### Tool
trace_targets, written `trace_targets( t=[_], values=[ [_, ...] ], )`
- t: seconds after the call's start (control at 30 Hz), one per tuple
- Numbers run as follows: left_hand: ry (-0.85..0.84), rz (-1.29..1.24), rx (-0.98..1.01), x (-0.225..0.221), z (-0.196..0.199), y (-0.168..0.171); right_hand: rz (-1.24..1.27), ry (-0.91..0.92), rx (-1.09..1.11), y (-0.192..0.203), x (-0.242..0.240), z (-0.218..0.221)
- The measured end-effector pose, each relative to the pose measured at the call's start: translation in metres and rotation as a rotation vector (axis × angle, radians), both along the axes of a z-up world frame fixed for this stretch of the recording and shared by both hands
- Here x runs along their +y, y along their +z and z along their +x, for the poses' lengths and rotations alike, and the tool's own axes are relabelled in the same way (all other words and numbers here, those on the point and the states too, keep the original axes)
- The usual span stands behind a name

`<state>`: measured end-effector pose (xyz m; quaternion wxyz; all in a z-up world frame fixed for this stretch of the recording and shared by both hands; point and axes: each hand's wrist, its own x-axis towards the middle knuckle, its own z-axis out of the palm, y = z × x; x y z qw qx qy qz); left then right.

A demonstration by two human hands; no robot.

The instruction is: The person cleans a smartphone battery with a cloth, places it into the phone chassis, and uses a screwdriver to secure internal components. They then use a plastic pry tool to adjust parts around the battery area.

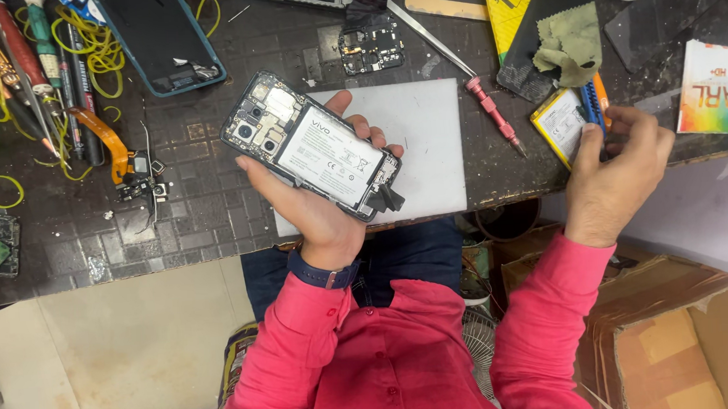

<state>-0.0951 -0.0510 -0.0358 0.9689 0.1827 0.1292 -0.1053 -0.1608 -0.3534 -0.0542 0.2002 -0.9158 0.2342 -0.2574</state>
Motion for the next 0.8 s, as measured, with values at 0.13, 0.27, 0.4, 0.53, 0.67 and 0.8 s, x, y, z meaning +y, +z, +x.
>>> trace_targets(
  t=[0.13, 0.27, 0.4, 0.53, 0.67, 0.8],
  values=[
    [0.0, 0.017, -0.025, 0.0, 0.001, 0.0, -0.039, 0.045, 0.0, 0.003, 0.0, 0.001],
    [0.002, -0.031, -0.029, 0.0, 0.002, 0.0, -0.069, 0.05, 0.014, 0.002, -0.003, 0.003],
    [-0.015, -0.015, -0.034, 0.002, 0.001, -0.001, -0.209, 0.037, 0.013, -0.006, -0.011, -0.001],
    [-0.019, -0.071, -0.055, 0.003, 0.001, -0.002, -0.255, -0.002, 0.015, -0.008, -0.022, -0.003],
    [-0.023, -0.054, -0.044, 0.003, 0.001, -0.003, -0.348, -0.022, -0.001, 0.0, -0.036, -0.005],
    [-0.034, -0.094, -0.052, 0.004, 0.002, -0.005, -0.338, -0.052, -0.058, 0.0, -0.054, -0.013]
  ],
)
